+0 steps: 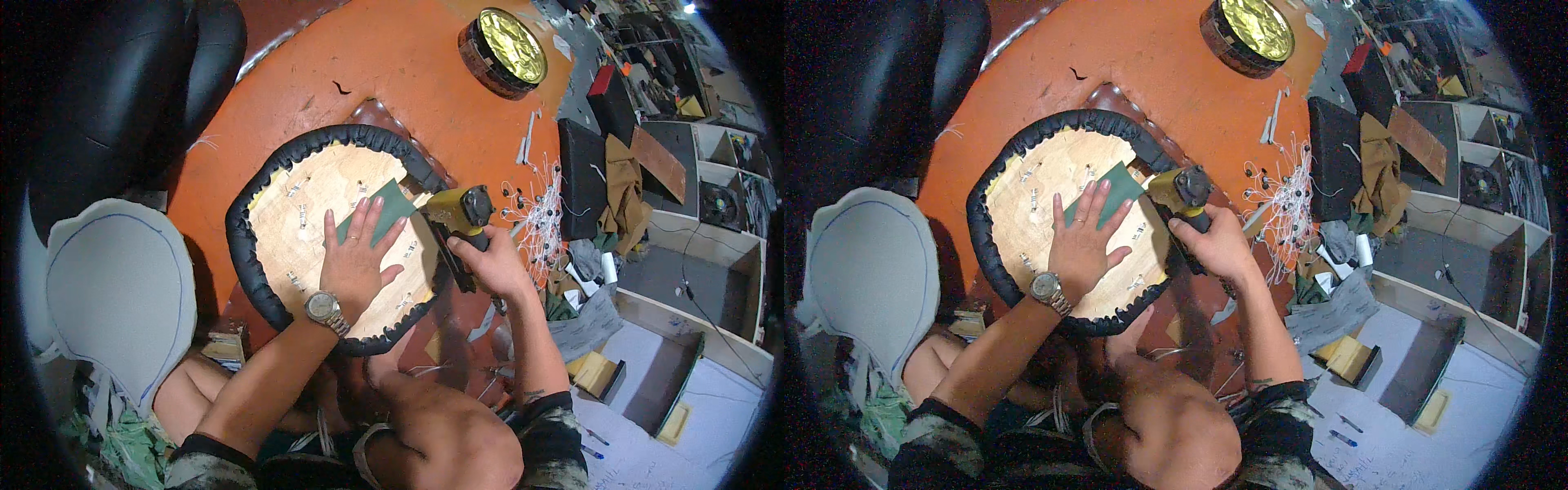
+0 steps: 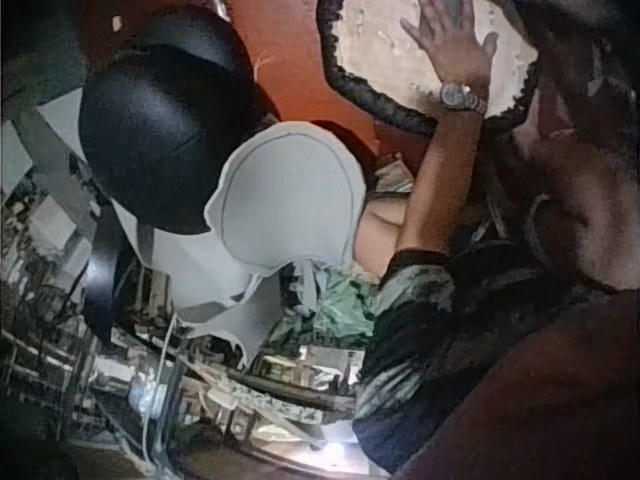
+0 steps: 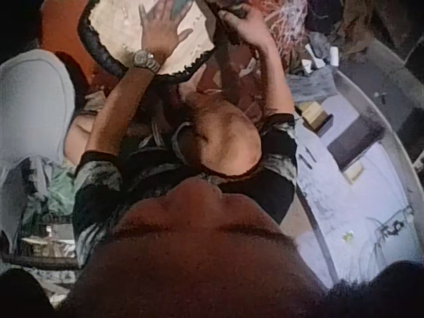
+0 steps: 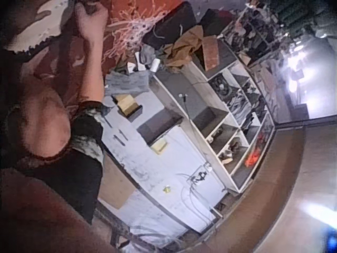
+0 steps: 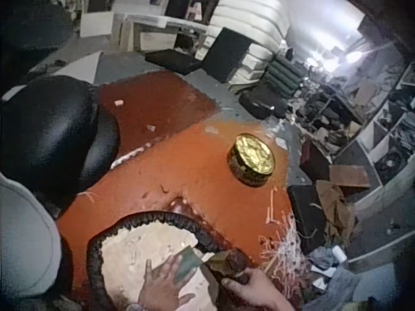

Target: The person is reupholstering a seat cushion. They spray adhesive onto the cushion base, cut a green foam piece to size, and staple it to the cushion. They then spray adhesive around the cushion's edge and continue working on the assembly.

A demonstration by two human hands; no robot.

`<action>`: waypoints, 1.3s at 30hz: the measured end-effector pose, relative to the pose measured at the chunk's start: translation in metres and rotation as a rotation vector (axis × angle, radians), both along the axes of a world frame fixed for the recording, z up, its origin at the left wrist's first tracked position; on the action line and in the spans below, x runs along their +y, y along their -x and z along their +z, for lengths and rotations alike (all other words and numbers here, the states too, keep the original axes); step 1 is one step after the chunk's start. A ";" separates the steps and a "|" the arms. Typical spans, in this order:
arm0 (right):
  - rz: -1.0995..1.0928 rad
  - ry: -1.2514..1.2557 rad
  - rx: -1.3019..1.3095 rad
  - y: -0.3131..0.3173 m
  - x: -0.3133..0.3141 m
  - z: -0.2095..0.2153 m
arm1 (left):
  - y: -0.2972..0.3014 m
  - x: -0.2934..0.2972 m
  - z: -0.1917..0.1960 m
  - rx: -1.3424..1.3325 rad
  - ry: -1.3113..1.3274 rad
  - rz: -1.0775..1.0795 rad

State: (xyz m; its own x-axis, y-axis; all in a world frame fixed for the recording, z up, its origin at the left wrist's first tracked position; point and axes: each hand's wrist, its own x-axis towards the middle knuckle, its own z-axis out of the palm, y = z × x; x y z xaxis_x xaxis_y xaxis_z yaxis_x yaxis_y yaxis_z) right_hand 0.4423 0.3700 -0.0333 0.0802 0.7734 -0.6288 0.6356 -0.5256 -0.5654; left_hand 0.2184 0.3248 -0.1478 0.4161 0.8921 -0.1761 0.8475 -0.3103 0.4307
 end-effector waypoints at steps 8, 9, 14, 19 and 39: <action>0.018 0.021 -0.015 0.005 0.005 0.000 | -0.001 0.000 -0.001 0.066 -0.021 -0.019; 0.026 0.009 -0.009 0.006 0.006 -0.001 | -0.001 0.000 -0.002 0.065 -0.022 -0.016; 0.040 0.118 -0.100 0.009 0.008 -0.001 | -0.001 0.000 -0.004 0.064 -0.029 -0.014; 0.141 0.097 -0.143 0.004 0.012 -0.006 | -0.002 0.000 -0.005 0.074 -0.025 -0.020; 0.133 -0.122 -0.034 0.015 0.025 -0.023 | -0.002 -0.001 0.000 0.068 -0.016 -0.017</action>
State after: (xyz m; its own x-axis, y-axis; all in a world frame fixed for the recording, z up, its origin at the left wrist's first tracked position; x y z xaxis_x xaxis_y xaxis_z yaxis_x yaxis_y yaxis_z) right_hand 0.4269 0.3947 -0.0567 -0.0082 0.8488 -0.5286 0.7144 -0.3649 -0.5970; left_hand 0.2200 0.3243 -0.1480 0.4187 0.8880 -0.1900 0.8691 -0.3311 0.3675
